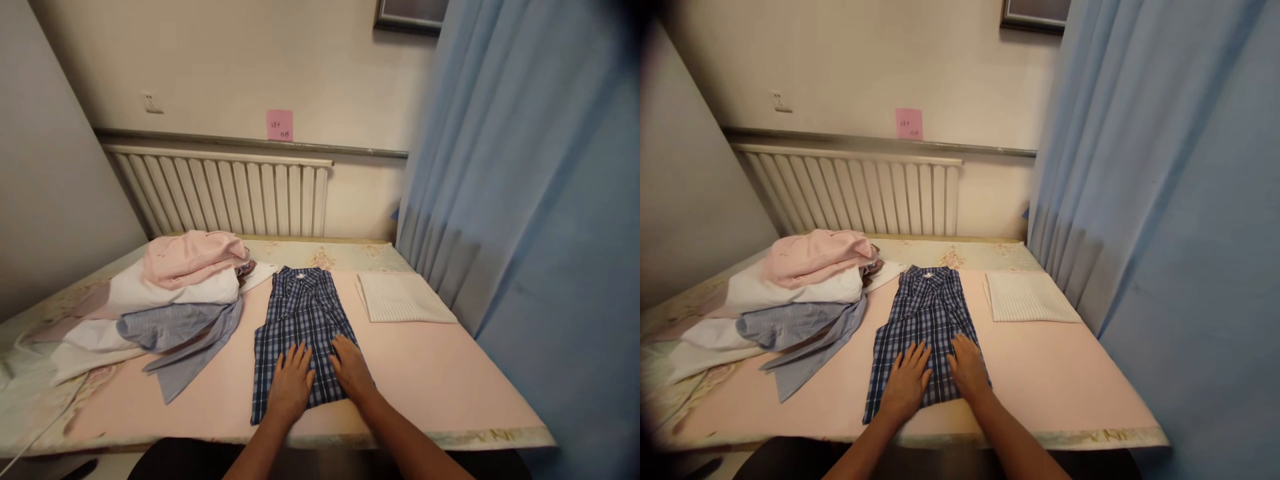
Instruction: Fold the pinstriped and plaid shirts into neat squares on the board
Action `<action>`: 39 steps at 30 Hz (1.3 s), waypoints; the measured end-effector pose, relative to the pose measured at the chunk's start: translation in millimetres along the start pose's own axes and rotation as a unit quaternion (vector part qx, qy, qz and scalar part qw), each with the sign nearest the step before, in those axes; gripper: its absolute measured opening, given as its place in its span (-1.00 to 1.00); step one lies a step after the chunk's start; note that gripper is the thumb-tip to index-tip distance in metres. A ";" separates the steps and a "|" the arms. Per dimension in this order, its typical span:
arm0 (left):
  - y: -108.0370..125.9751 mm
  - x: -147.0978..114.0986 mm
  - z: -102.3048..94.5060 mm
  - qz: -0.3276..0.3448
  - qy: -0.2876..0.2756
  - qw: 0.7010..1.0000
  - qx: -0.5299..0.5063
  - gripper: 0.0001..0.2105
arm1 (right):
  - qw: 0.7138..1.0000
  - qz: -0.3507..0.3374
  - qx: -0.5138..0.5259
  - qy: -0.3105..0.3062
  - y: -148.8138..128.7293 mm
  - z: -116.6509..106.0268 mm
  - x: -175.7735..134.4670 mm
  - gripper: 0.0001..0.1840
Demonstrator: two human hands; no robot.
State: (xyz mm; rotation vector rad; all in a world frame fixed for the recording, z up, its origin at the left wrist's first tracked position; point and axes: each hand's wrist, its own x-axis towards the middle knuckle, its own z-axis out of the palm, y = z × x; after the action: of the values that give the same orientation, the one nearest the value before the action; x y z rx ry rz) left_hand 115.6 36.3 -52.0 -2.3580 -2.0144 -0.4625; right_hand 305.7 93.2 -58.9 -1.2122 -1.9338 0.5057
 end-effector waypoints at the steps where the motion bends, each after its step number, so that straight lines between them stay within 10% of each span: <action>1: 0.5 -0.4 -0.5 -0.001 0.000 1.000 -0.003 -0.53 | 0.999 0.030 0.008 0.023 0.8 -2.8 6.8 -0.64; 13: 3.5 -2.5 -4.0 -0.005 -0.004 1.000 0.023 -0.53 | 0.952 0.276 -0.133 -0.007 19.4 -15.2 90.9 -0.73; 39: 1.1 -4.4 0.6 0.006 0.019 1.000 0.012 -0.53 | 0.942 0.299 -0.140 -0.053 38.1 -35.7 86.1 -0.61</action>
State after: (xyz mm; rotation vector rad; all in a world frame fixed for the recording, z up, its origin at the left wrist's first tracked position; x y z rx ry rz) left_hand 116.2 32.0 -53.4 -2.3283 -1.9770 -0.4770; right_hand 334.9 184.4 -27.8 -2.0155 -1.7406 0.6253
